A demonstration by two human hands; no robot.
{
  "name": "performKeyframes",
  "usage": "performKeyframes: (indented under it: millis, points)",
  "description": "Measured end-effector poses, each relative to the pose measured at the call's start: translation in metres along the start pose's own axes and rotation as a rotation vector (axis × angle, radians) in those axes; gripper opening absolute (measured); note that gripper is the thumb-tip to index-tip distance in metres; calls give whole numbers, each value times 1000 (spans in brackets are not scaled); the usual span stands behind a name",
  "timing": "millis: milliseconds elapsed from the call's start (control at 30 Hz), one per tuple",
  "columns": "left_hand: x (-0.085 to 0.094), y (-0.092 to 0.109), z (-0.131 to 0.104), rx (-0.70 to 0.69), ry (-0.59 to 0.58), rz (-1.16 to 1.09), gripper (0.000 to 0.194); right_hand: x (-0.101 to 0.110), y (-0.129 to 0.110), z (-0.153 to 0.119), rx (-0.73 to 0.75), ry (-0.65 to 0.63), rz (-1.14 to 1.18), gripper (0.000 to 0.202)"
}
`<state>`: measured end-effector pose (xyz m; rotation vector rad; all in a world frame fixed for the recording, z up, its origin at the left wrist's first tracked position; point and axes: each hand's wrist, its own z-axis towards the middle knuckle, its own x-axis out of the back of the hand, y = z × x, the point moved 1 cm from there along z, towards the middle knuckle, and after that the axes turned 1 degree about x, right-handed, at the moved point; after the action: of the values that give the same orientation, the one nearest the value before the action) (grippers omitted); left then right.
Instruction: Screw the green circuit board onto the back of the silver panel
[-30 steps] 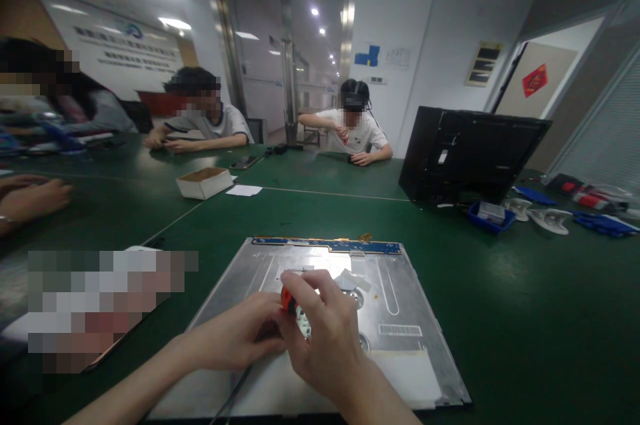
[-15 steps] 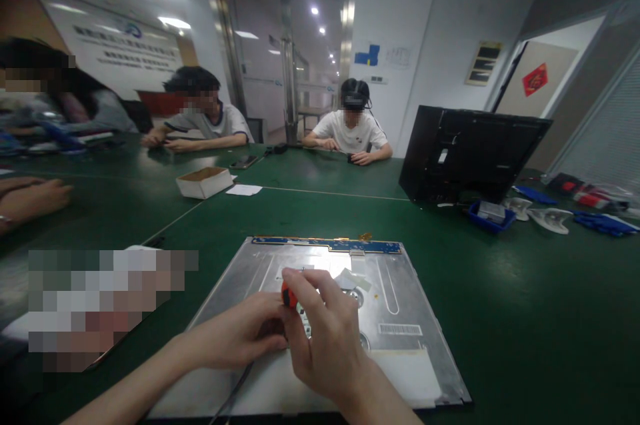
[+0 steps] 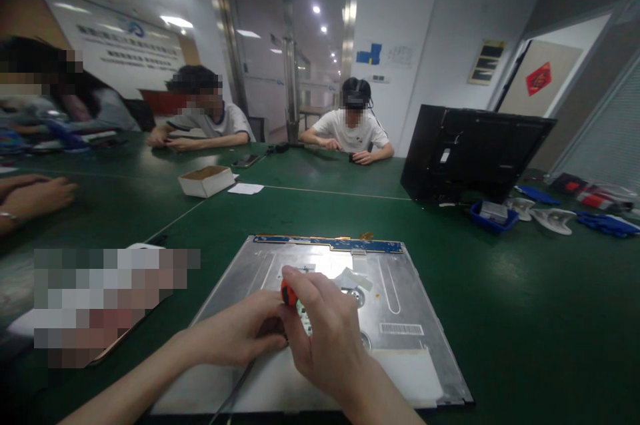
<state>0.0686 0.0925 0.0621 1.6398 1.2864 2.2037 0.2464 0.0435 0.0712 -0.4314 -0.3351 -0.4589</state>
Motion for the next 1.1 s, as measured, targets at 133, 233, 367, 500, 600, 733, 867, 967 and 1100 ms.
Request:
performKeyframes:
  millis: [133, 233, 367, 500, 600, 733, 867, 967, 1100]
  points:
    - [-2, -2, -1, 3, 1, -12, 10, 0, 0, 1, 3, 7, -13, 45]
    - [-1, -2, -1, -9, 6, -20, 11, 0, -1, 1, 8, 3, -21, 43]
    - [1, 0, 0, -34, -17, -21, 13, -1, -1, 2, 17, 15, -40, 44]
    - [3, 2, 1, -35, -17, -15, 12, -1, -2, 2, 14, 24, -50, 44]
    - [3, 3, 0, -26, -16, -23, 14, -1, -2, 2, 12, 18, -38, 43]
    - [0, 2, -2, 5, -8, -12, 10, -1, -2, 0, 0, 10, -41, 44]
    - [0, -1, -2, 6, -8, -8, 11, 0, -1, -1, -1, 21, -60, 45]
    - [1, -2, -1, -7, -14, -11, 12, 0, -1, 0, 10, 28, -60, 44]
    - [0, -1, -1, -36, -18, -19, 15, -1, -1, 1, 16, 19, -41, 42]
